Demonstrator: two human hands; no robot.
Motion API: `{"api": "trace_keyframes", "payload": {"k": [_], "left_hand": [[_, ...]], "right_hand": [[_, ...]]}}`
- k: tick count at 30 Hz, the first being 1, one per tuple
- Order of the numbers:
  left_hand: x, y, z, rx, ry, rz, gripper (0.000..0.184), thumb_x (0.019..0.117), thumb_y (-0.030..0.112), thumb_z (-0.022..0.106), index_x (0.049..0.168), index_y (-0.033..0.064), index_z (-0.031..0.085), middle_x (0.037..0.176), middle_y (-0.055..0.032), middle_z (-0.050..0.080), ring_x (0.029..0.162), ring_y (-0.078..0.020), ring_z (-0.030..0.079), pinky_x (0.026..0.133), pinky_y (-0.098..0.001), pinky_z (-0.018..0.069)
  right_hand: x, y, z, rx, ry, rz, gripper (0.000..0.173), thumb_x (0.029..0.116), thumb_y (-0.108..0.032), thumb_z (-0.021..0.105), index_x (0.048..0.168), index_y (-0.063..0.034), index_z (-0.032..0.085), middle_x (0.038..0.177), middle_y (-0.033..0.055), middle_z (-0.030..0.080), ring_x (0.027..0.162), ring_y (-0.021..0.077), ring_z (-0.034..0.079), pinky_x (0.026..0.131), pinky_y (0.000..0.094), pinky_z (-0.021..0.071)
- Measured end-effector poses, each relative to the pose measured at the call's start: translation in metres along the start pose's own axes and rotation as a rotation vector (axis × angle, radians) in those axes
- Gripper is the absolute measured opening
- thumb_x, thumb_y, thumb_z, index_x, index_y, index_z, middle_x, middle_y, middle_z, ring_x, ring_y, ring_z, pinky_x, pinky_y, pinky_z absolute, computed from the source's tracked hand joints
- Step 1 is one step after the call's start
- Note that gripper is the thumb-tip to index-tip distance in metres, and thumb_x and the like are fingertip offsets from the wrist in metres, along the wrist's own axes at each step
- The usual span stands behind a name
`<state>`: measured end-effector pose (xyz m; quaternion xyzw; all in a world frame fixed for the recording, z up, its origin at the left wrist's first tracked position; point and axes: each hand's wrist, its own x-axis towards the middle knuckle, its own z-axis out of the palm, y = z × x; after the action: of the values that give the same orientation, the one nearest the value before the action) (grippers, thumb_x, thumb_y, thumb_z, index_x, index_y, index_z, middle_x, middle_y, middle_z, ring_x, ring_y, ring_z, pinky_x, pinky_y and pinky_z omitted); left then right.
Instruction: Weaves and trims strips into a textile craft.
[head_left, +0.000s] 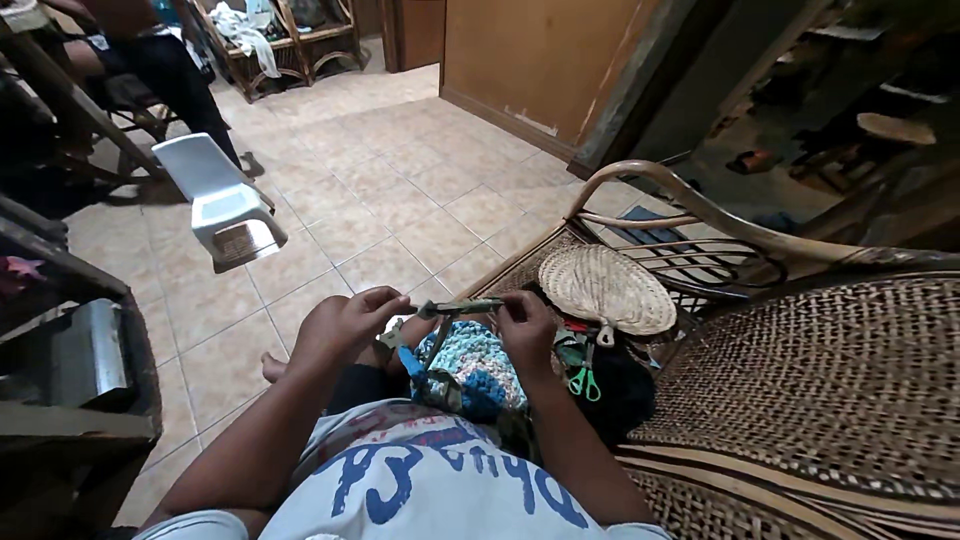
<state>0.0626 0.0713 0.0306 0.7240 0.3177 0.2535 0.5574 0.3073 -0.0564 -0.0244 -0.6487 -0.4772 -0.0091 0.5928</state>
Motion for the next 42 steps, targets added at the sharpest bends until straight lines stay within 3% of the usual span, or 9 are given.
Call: {"api": "trace_keyframes", "payload": {"k": [3, 5, 9, 14, 20, 26, 32, 37, 42], "left_hand": [[-0.003, 0.008, 0.0, 0.308, -0.025, -0.006, 0.018, 0.0997, 0.031, 0.066, 0.102, 0.0157, 0.075, 0.082, 0.0092, 0.068, 0.067, 0.0008, 0.056, 0.065, -0.0227, 0.0466], [-0.002, 0.001, -0.001, 0.368, 0.007, -0.007, 0.021, 0.0999, 0.039, 0.064, 0.102, 0.0209, 0.076, 0.081, 0.0094, 0.068, 0.068, -0.0013, 0.058, 0.066, -0.0274, 0.0487], [0.004, -0.013, 0.002, 0.086, 0.109, -0.024, 0.023, 0.1045, 0.032, 0.057, 0.108, 0.0139, 0.07, 0.087, 0.0021, 0.069, 0.075, -0.0075, 0.064, 0.071, -0.0272, 0.0536], [0.007, -0.002, 0.013, -0.245, 0.141, -0.123, 0.022, 0.1096, 0.023, 0.045, 0.111, 0.0074, 0.061, 0.084, -0.0007, 0.063, 0.071, -0.008, 0.06, 0.067, -0.0243, 0.0526], [0.007, 0.016, 0.025, -0.432, 0.202, -0.266, 0.021, 0.1111, 0.019, 0.04, 0.107, 0.007, 0.057, 0.079, 0.0009, 0.055, 0.062, -0.0059, 0.053, 0.06, -0.0201, 0.049], [0.007, 0.004, 0.023, -0.175, -0.02, -0.18, 0.019, 0.1086, 0.017, 0.046, 0.098, 0.0074, 0.058, 0.069, 0.006, 0.048, 0.056, -0.0015, 0.045, 0.055, -0.0168, 0.0414], [0.011, 0.0, 0.013, -0.084, -0.117, -0.217, 0.011, 0.1032, 0.013, 0.057, 0.099, 0.0059, 0.065, 0.075, 0.0066, 0.056, 0.06, 0.0004, 0.048, 0.059, -0.0164, 0.0423], [0.011, -0.001, 0.008, -0.061, -0.105, -0.229, 0.011, 0.1025, 0.013, 0.059, 0.1, 0.0059, 0.067, 0.077, 0.0067, 0.06, 0.062, 0.0009, 0.05, 0.06, -0.0161, 0.044], [0.008, -0.002, 0.012, -0.117, -0.131, -0.223, 0.012, 0.1032, 0.014, 0.057, 0.1, 0.0061, 0.066, 0.075, 0.0069, 0.058, 0.06, 0.0005, 0.049, 0.059, -0.016, 0.0439]], "right_hand": [[0.002, 0.0, -0.001, 0.265, -0.018, 0.148, 0.016, 0.0893, 0.004, 0.067, 0.105, 0.0063, 0.069, 0.096, 0.0097, 0.071, 0.08, 0.0076, 0.068, 0.076, 0.0252, 0.0594], [0.005, -0.006, -0.006, 0.419, -0.125, 0.333, 0.013, 0.0924, 0.004, 0.066, 0.105, 0.0044, 0.069, 0.094, 0.0068, 0.071, 0.08, 0.0088, 0.069, 0.076, 0.0275, 0.0608], [0.012, -0.018, -0.016, 0.696, -0.366, 0.647, 0.008, 0.0988, 0.003, 0.058, 0.103, 0.0031, 0.064, 0.092, 0.0086, 0.07, 0.083, 0.0157, 0.07, 0.082, 0.0334, 0.061], [0.007, -0.014, -0.017, 1.069, -0.506, 0.74, 0.018, 0.0988, -0.004, 0.048, 0.091, -0.0101, 0.063, 0.086, 0.0036, 0.069, 0.077, 0.0105, 0.066, 0.079, 0.0279, 0.057], [-0.001, -0.01, -0.013, 1.236, -0.678, 0.708, 0.013, 0.0959, -0.016, 0.057, 0.097, -0.0186, 0.069, 0.083, -0.0034, 0.068, 0.074, 0.0058, 0.064, 0.075, 0.025, 0.0553], [-0.001, -0.013, -0.011, 1.289, -0.57, 0.667, 0.011, 0.0926, -0.02, 0.059, 0.095, -0.0229, 0.069, 0.082, -0.005, 0.067, 0.074, 0.0045, 0.063, 0.072, 0.0231, 0.0525], [0.003, -0.011, -0.019, 1.142, -0.5, 0.678, 0.021, 0.0917, -0.011, 0.046, 0.091, -0.0189, 0.065, 0.086, -0.0017, 0.069, 0.078, 0.0073, 0.065, 0.073, 0.0258, 0.0558], [0.006, -0.005, -0.028, 1.043, -0.52, 0.566, 0.017, 0.0815, -0.01, 0.073, 0.097, -0.0147, 0.069, 0.087, -0.002, 0.07, 0.073, 0.0056, 0.065, 0.073, 0.0244, 0.0565], [0.004, -0.014, -0.023, 0.911, -0.307, 0.396, 0.025, 0.0786, 0.004, 0.075, 0.097, -0.0112, 0.069, 0.089, -0.0009, 0.072, 0.081, 0.0067, 0.069, 0.079, 0.0262, 0.0599]]}}
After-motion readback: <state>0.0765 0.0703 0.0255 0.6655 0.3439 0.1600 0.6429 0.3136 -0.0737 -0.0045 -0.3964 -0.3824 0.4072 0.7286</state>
